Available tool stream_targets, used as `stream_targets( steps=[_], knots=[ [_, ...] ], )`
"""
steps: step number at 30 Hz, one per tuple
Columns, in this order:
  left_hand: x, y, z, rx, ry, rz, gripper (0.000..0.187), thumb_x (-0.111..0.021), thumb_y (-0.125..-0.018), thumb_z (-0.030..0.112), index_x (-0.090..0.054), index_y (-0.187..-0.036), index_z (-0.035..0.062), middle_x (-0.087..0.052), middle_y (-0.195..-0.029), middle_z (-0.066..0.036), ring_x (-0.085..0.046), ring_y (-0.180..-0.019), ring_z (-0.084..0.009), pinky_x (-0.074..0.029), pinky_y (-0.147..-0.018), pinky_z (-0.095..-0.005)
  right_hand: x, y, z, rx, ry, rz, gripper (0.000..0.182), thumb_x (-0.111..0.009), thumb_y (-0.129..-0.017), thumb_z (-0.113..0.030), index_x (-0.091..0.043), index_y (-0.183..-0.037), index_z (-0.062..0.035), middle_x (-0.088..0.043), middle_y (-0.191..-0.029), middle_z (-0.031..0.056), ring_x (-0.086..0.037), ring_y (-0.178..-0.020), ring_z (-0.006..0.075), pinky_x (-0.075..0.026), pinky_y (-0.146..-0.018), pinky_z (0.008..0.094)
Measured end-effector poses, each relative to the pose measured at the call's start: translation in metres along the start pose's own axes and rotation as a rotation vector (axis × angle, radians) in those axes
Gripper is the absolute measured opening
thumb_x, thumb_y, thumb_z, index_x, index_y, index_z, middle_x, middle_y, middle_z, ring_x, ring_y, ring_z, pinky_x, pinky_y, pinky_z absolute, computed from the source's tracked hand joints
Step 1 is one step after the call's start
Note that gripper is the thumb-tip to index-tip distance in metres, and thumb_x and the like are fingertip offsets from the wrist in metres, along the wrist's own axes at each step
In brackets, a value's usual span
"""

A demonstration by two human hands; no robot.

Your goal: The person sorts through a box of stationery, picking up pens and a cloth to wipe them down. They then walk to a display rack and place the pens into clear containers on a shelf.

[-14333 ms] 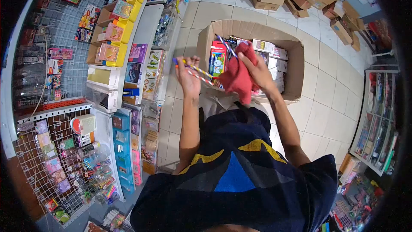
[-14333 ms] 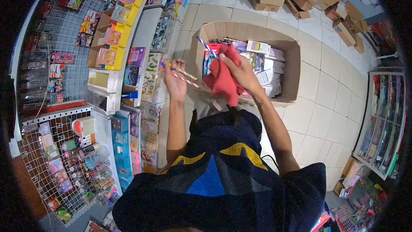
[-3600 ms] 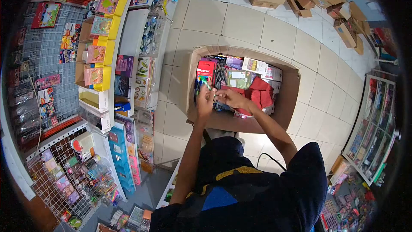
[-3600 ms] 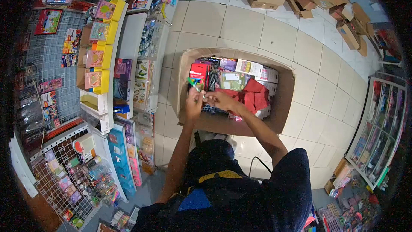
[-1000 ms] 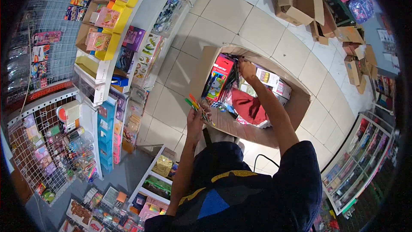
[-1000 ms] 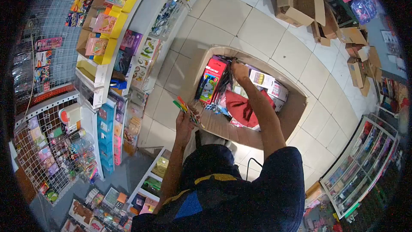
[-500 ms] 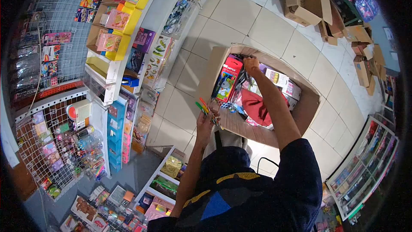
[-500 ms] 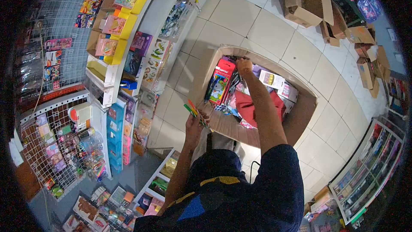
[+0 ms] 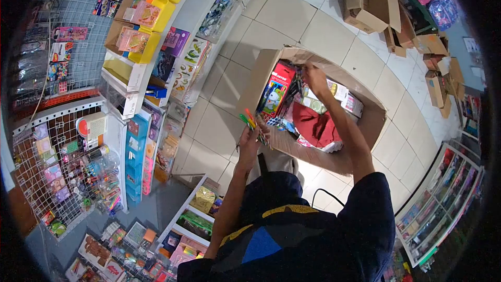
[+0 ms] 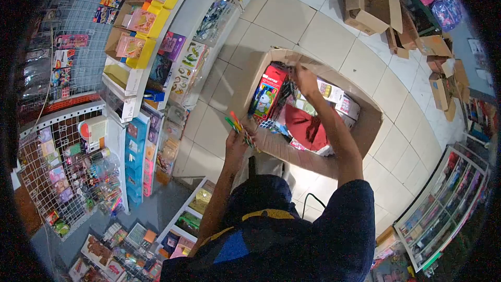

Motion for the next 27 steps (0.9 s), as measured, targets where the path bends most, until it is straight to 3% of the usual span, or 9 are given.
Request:
stream_targets(
  steps=[4,5,10,11,14,15,21,25,27],
  knots=[
    [0.005,0.002,-0.003,0.018,0.077,0.006,0.027,-0.045,-0.097,0.018,-0.044,-0.121,0.0058,-0.057,-0.102,-0.008,-0.06,-0.094,-0.0206,-0.051,-0.08,-0.0353,0.046,0.08,0.019,-0.337,-0.77,0.264,0.012,-0.058,-0.089,-0.012,-0.055,-0.088,-0.001,-0.066,-0.082,0.0128,-0.065,-0.072,0.0217,-0.05,-0.062,0.0303],
    [0.004,0.002,-0.003,0.017,0.082,-0.023,0.027,-0.044,-0.098,0.019,-0.044,-0.122,0.0055,-0.057,-0.105,-0.008,-0.059,-0.096,-0.0208,-0.05,-0.081,-0.0359,0.034,0.098,0.021,-0.338,-0.975,0.224,0.012,-0.056,-0.091,-0.011,-0.051,-0.087,-0.0013,-0.065,-0.083,0.0088,-0.063,-0.076,0.0146,-0.051,-0.066,0.0272],
    [-0.016,0.008,0.002,0.031,0.098,-0.114,0.031,-0.04,-0.099,0.025,-0.043,-0.122,0.0049,-0.055,-0.117,-0.011,-0.057,-0.103,-0.0209,-0.046,-0.087,-0.0374,0.022,0.189,-0.118,-0.337,-1.348,-0.12,0.011,-0.06,-0.088,-0.011,-0.055,-0.089,-0.0013,-0.066,-0.087,0.0094,-0.062,-0.077,0.0141,-0.051,-0.068,0.0265],
    [-0.009,0.002,-0.016,0.078,0.212,-0.145,0.033,-0.041,-0.099,0.029,-0.043,-0.122,0.0053,-0.056,-0.115,-0.01,-0.056,-0.103,-0.02,-0.045,-0.089,-0.0373,-0.001,0.203,-0.132,-0.052,-1.282,-0.086,0.012,-0.063,-0.085,-0.009,-0.055,-0.089,-0.0003,-0.065,-0.087,0.0088,-0.061,-0.075,0.0116,-0.049,-0.066,0.0256],
    [-0.024,0.006,-0.004,0.053,0.137,-0.184,0.03,-0.041,-0.099,0.032,-0.045,-0.112,0.0058,-0.057,-0.101,-0.007,-0.058,-0.097,-0.0188,-0.048,-0.079,-0.0319,-0.011,0.23,-0.164,-0.277,-1.084,-0.198,0.02,-0.067,-0.082,-0.007,-0.055,-0.096,-0.0011,-0.064,-0.085,0.0067,-0.059,-0.079,0.0114,-0.048,-0.07,0.0253],
    [-0.031,0.004,0.005,-0.076,0.109,-0.244,0.027,-0.044,-0.098,0.031,-0.047,-0.111,0.0076,-0.053,-0.09,-0.002,-0.055,-0.086,-0.0133,-0.046,-0.073,-0.0293,-0.003,0.23,-0.168,-0.252,-1.022,-0.151,0.019,-0.067,-0.083,-0.009,-0.055,-0.096,-0.0011,-0.064,-0.083,0.0063,-0.059,-0.077,0.011,-0.047,-0.068,0.0249],
    [-0.043,-0.002,-0.005,0.021,0.204,-0.296,0.018,-0.047,-0.097,0.03,-0.047,-0.103,0.0128,-0.036,-0.072,0.004,-0.035,-0.064,-0.0067,-0.037,-0.062,-0.0264,0.052,0.226,-0.165,-0.284,-0.736,-0.136,0.014,-0.065,-0.085,-0.013,-0.062,-0.087,0.0002,-0.066,-0.081,0.0111,-0.059,-0.071,0.0111,-0.048,-0.065,0.0294],
    [-0.052,0.003,0.023,0.034,0.275,-0.303,0.023,-0.044,-0.097,0.036,-0.047,-0.098,0.0136,-0.031,-0.067,0.005,-0.032,-0.06,-0.0062,-0.037,-0.062,-0.0257,0.063,0.216,-0.05,-0.231,-0.31,0.308,0.036,-0.066,-0.083,-0.032,-0.06,-0.102,-0.0022,-0.065,-0.084,0.0134,-0.064,-0.072,0.0254,-0.05,-0.062,0.0361],
    [-0.051,-0.001,0.033,0.031,0.292,-0.343,0.028,-0.042,-0.097,0.041,-0.047,-0.094,0.0139,-0.029,-0.065,0.005,-0.031,-0.057,-0.0063,-0.036,-0.059,-0.0249,0.061,0.227,0.014,-0.555,0.307,0.245,0.076,-0.071,-0.071,-0.05,-0.04,-0.127,-0.0076,-0.051,-0.114,0.0233,-0.056,-0.1,0.0392,-0.049,-0.076,0.0481]
  ],
)
Point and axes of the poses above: each hand's wrist, its own y-axis away from the middle knuckle, its own x-axis out of the back of the hand, z = x × y, the point moved 10 cm from there along -y, towards the middle knuckle
